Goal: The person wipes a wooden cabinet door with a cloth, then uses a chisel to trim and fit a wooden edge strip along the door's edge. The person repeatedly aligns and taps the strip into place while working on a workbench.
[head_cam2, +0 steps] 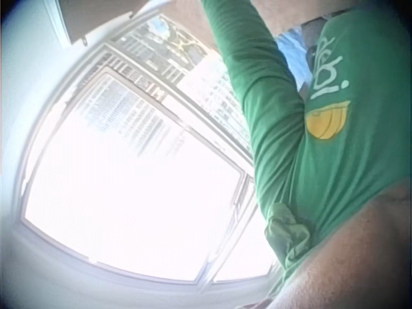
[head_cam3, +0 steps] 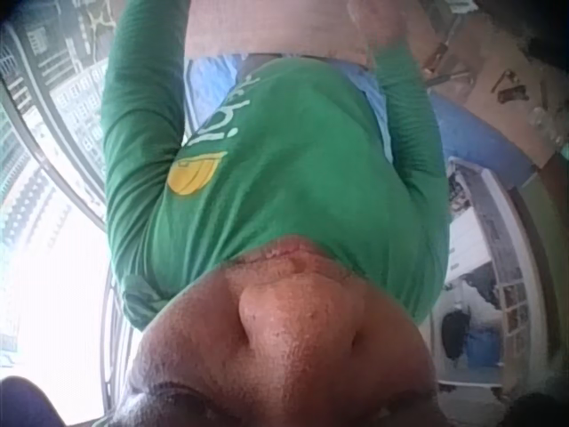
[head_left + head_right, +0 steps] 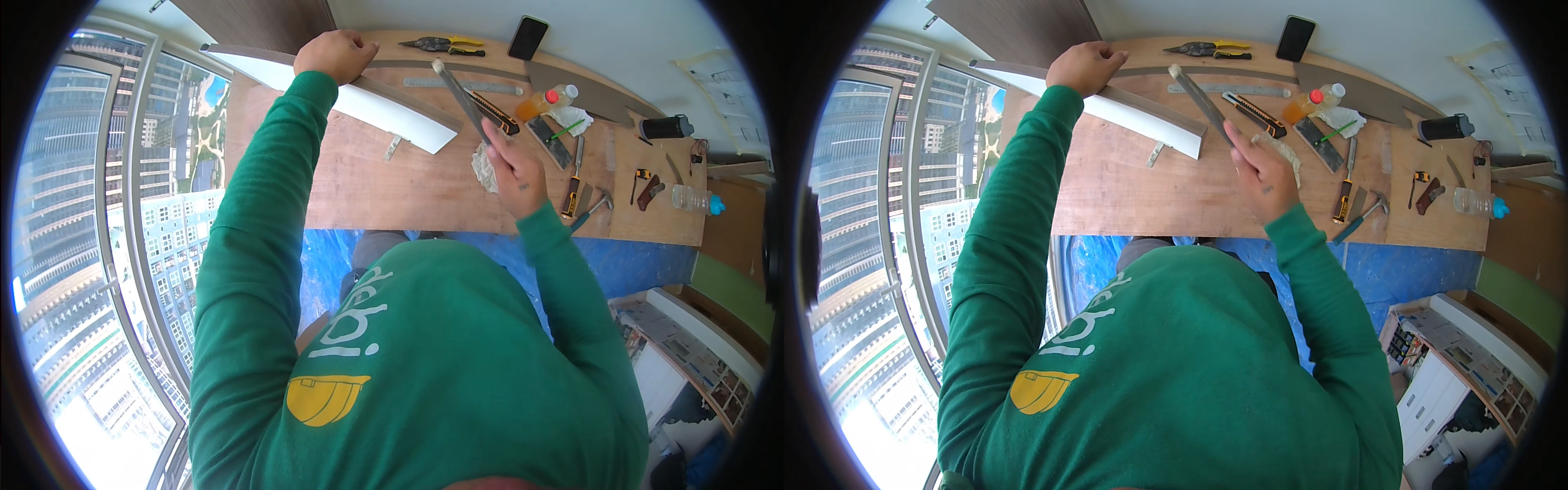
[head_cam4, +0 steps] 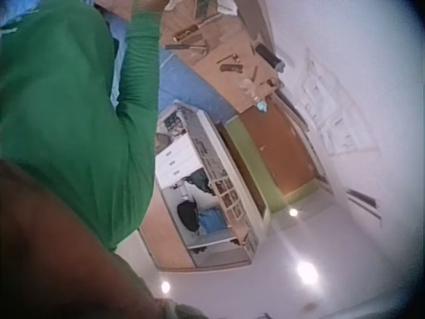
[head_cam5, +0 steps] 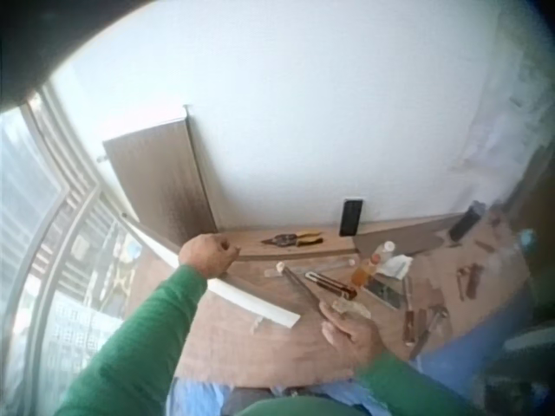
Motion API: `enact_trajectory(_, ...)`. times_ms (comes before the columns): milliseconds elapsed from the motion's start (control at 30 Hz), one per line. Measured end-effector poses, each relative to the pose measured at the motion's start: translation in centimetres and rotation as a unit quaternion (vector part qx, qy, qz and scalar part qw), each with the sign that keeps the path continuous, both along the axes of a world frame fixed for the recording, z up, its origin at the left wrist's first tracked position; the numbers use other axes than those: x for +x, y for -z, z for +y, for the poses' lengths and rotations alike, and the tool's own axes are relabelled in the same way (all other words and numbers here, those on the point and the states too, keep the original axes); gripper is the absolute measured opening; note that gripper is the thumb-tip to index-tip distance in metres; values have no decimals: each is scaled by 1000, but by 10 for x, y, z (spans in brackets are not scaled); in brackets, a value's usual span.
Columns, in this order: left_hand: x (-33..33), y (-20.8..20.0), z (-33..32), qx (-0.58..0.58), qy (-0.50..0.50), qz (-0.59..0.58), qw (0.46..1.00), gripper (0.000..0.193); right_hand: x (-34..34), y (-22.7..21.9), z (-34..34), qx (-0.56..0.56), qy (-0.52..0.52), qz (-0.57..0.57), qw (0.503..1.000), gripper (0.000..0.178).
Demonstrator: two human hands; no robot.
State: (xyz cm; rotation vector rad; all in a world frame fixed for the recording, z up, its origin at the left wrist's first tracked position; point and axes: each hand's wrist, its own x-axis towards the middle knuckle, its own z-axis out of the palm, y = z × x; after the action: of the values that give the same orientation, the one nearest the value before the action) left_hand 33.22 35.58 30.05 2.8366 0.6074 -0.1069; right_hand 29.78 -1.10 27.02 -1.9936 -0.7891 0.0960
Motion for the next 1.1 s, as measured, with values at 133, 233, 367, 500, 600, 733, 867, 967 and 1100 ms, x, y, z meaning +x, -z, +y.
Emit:
enact_trajectory(133,0,-9,-5,2,-2,27,1000,50,-27,4,-36,-31,-14,24,999,48)
enact_trajectory(233,0,-9,-6,8,2,21,1000,49,-25,2,-27,-30,-17,42,998,48)
enact_trajectory(367,0,-8,-4,1,14,7,1000,48,5,2,14,-3,-11,67,998,46)
enact_trajectory(500,-1,-4,-2,-14,-10,7,1000,50,8,-2,5,2,-2,104,995,46)
enact_trajectory(600,-2,-7,-3,-30,-16,3,999,55,-14,1,-21,-11,-20,87,996,46)
enact_trajectory(733,0,-2,-2,-22,-13,-7,1000,55,-29,1,-23,-25,-29,71,997,46)
enact_trajectory(867,2,-5,-4,-28,-12,-2,1000,54,0,-5,15,-24,-13,58,998,44)
enact_trajectory(967,3,-2,-3,-23,-16,-1,1000,53,18,-10,30,11,3,76,997,44)
enact_trajectory(1100,2,0,0,-13,-15,-13,1000,53,9,-18,1,-40,7,83,996,45)
